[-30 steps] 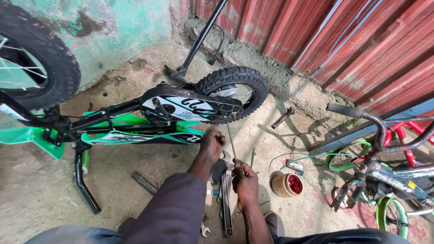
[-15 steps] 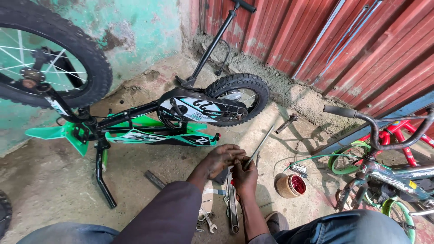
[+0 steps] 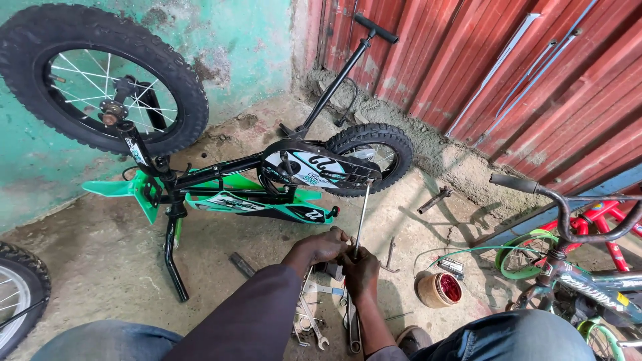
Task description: The person works on a green and black bicycle lying upside down, using a screwdriver to tighten bolts on the rear wheel axle and chain guard. They then flip the bicycle upright and continue adjusting the rear wheel area with the screwdriver.
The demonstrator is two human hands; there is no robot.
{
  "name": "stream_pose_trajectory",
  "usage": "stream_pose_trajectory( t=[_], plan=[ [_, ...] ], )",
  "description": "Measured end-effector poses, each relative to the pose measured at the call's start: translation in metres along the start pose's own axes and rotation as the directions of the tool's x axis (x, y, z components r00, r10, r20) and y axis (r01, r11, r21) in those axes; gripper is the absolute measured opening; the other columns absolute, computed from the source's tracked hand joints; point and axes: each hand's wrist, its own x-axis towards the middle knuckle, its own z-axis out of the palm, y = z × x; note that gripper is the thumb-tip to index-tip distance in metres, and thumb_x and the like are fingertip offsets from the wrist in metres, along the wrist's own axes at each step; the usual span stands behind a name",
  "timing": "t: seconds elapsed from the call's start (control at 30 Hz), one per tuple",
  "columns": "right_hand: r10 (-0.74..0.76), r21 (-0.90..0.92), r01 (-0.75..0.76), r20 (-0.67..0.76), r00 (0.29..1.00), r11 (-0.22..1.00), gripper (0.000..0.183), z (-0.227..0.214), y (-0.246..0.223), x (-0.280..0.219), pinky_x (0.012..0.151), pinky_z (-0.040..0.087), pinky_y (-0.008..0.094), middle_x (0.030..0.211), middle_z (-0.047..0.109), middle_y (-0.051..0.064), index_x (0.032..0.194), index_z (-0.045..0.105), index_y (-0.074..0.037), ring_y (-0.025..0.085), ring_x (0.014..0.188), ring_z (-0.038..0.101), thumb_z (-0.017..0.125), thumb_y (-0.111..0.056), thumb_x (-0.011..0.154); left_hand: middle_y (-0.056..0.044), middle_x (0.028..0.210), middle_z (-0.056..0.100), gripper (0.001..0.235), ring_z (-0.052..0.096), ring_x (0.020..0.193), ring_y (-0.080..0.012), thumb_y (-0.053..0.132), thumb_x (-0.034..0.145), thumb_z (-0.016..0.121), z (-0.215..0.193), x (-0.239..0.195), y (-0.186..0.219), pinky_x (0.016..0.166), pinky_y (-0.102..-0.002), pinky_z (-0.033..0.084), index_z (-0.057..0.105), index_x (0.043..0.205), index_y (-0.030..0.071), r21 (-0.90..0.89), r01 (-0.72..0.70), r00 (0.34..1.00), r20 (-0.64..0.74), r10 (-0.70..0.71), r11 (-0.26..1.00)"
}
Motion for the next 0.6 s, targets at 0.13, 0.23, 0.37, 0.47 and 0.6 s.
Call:
stream_pose_trajectory(
  t=[0.13,0.23,0.37,0.47,0.6],
  plan=[
    [0.023,0.006,-0.023,0.004,1.000,1.000,0.009,0.002,0.026,0.008,0.050,0.046,0.029,0.065,0.069,0.009,0.083,0.074,0.004,0.016,0.052,0.055,0.071,-0.003,0.088,-0.008,0.101,0.059,0.032,0.058,0.084,-0.0186,0.019,0.087,0.060,0.005,-0.012,0.014,0.074,-0.031,0.051,0.054,0.115,0.004,0.305,0.013,1.000,-0.014,-0.009,0.952],
    [0.132,0.128,-0.139,0.067,0.989,0.982,0.011,-0.003,0.050,0.023,0.043,0.044,0.032,0.068,0.069,0.014,0.088,0.071,0.007,0.018,0.048,0.054,0.065,-0.002,0.093,-0.007,0.106,0.062,0.037,0.057,0.090,-0.0216,0.029,0.084,0.060,0.013,-0.020,0.037,0.080,-0.036,0.048,0.059,0.114,0.007,0.545,0.021,0.998,0.033,-0.046,0.838],
    [0.300,0.198,-0.318,0.114,0.947,0.927,0.012,-0.007,0.062,0.033,0.035,0.041,0.033,0.064,0.063,0.016,0.094,0.068,0.008,0.021,0.040,0.049,0.066,-0.004,0.097,-0.008,0.083,0.063,0.029,0.058,0.065,-0.0182,0.025,0.089,0.064,0.016,-0.024,0.048,0.058,-0.033,0.054,0.063,0.111,0.006,0.474,0.085,0.983,0.103,-0.151,0.877],
    [0.222,0.258,-0.227,0.047,0.974,0.939,0.024,-0.008,0.052,0.028,0.036,0.033,0.028,0.064,0.066,0.013,0.087,0.073,0.007,0.015,0.042,0.047,0.066,-0.012,0.101,-0.007,0.105,0.062,0.038,0.058,0.094,-0.0173,0.022,0.083,0.063,0.007,0.004,0.020,0.080,-0.031,0.051,0.062,0.119,0.007,0.222,0.031,0.985,0.156,-0.067,0.975],
    [0.077,0.353,-0.057,-0.043,0.996,0.934,0.011,-0.009,-0.003,0.022,0.038,0.040,0.028,0.069,0.063,0.015,0.093,0.064,0.006,0.019,0.050,0.058,0.069,-0.004,0.096,-0.012,0.107,0.066,0.039,0.066,0.098,-0.0277,0.024,0.083,0.070,-0.024,0.037,0.002,0.078,-0.039,0.054,0.065,0.117,0.006,-0.079,0.082,0.979,0.194,-0.065,0.994]
  ],
)
